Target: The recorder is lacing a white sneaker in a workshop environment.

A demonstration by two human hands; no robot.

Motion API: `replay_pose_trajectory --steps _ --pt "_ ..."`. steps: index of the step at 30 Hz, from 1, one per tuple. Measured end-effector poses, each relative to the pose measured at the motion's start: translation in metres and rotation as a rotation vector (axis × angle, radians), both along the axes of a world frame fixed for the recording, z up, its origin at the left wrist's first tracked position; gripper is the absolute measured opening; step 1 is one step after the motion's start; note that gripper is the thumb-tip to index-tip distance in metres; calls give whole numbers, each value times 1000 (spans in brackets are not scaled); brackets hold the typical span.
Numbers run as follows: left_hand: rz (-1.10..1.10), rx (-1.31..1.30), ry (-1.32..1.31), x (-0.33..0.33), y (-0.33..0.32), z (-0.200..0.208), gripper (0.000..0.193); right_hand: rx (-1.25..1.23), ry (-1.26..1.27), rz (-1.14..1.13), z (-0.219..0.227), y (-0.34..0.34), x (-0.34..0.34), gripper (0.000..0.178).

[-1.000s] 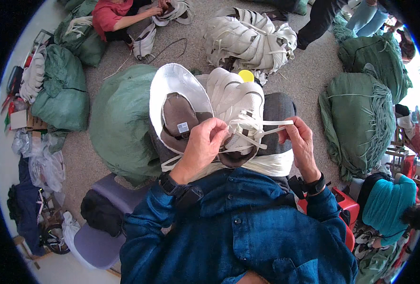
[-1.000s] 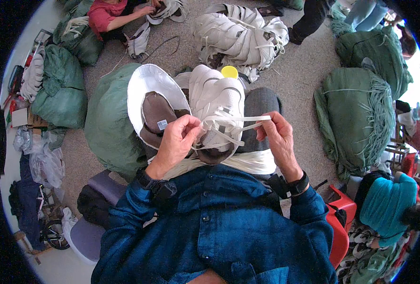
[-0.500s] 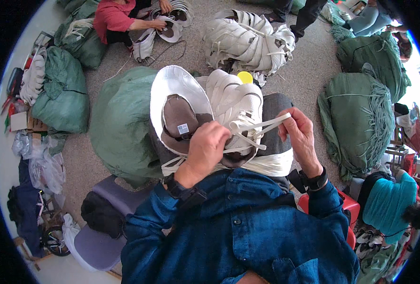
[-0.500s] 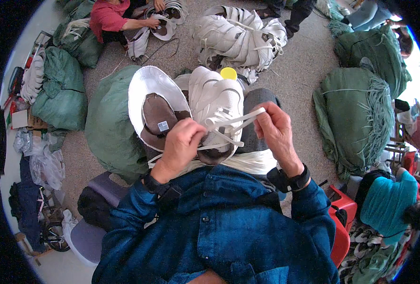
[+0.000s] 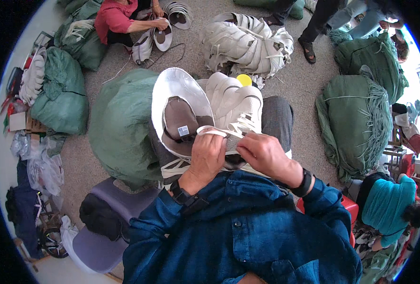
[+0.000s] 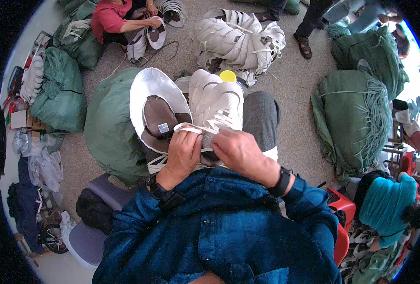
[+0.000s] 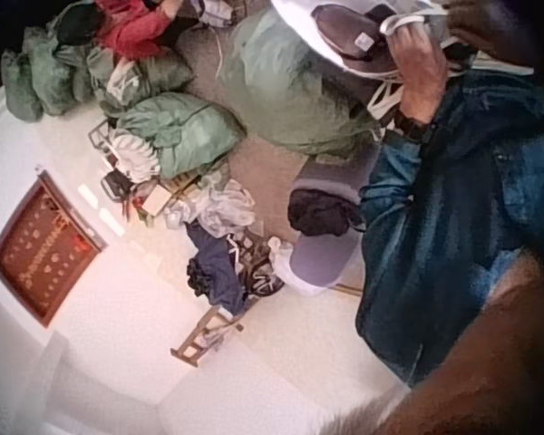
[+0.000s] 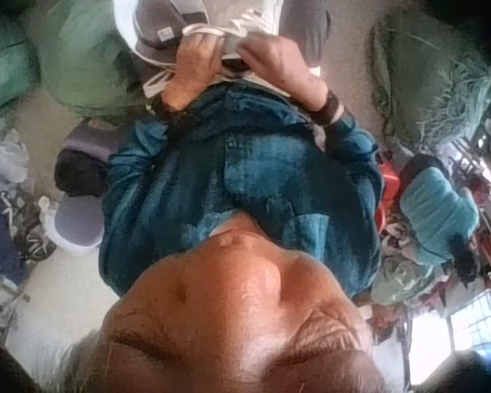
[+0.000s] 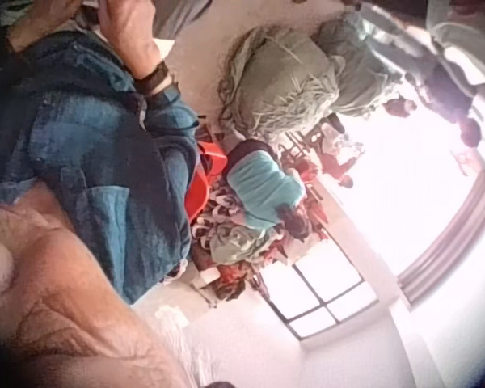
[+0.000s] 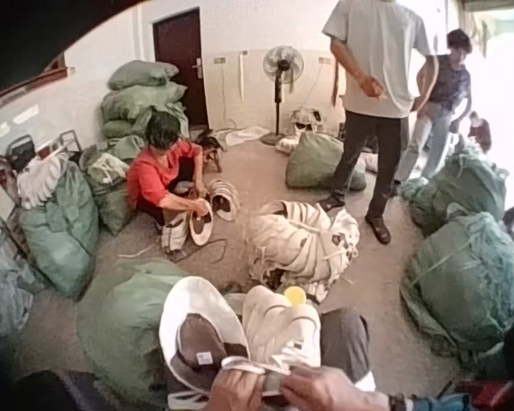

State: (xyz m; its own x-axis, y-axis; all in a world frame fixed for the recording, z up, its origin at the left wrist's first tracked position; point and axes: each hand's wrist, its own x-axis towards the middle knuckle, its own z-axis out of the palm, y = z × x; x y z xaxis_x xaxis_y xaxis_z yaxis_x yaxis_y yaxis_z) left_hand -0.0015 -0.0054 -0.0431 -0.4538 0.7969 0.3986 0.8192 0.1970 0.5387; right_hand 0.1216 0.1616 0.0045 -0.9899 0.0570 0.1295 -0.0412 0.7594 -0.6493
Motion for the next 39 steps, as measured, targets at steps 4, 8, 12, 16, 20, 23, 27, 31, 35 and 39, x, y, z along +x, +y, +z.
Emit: replay_pose_trajectory --steps 4,8,12,16,20,23,27,31,35,39 --pt "76 13 -89 2 -1 1 12 271 55 -39 -23 -15 -20 19" --pt "76 69 -229 1 1 1 11 246 95 67 -32 -3 -21 18" --pt "66 110 -197 -2 -1 0 15 3 -145 99 13 22 40 16" --pt "56 102 -211 -2 2 6 14 -57 -487 -56 -5 59 112 24" --pt "63 5 -454 -4 5 12 16 -212 -505 -31 -11 44 111 20" --pt "86 64 -511 -7 16 11 10 -318 -485 -158 -15 40 96 16" --pt "75 110 -379 -5 14 10 8 -308 -248 -212 -21 37 78 13" --pt "34 84 -323 -3 11 14 18 -336 -105 -248 -33 28 69 17" --pt "12 -18 -315 -2 9 15 34 -471 -118 -240 -31 24 60 33" --pt "16 -34 -295 -2 5 9 35 -500 -99 -268 -37 20 58 36"
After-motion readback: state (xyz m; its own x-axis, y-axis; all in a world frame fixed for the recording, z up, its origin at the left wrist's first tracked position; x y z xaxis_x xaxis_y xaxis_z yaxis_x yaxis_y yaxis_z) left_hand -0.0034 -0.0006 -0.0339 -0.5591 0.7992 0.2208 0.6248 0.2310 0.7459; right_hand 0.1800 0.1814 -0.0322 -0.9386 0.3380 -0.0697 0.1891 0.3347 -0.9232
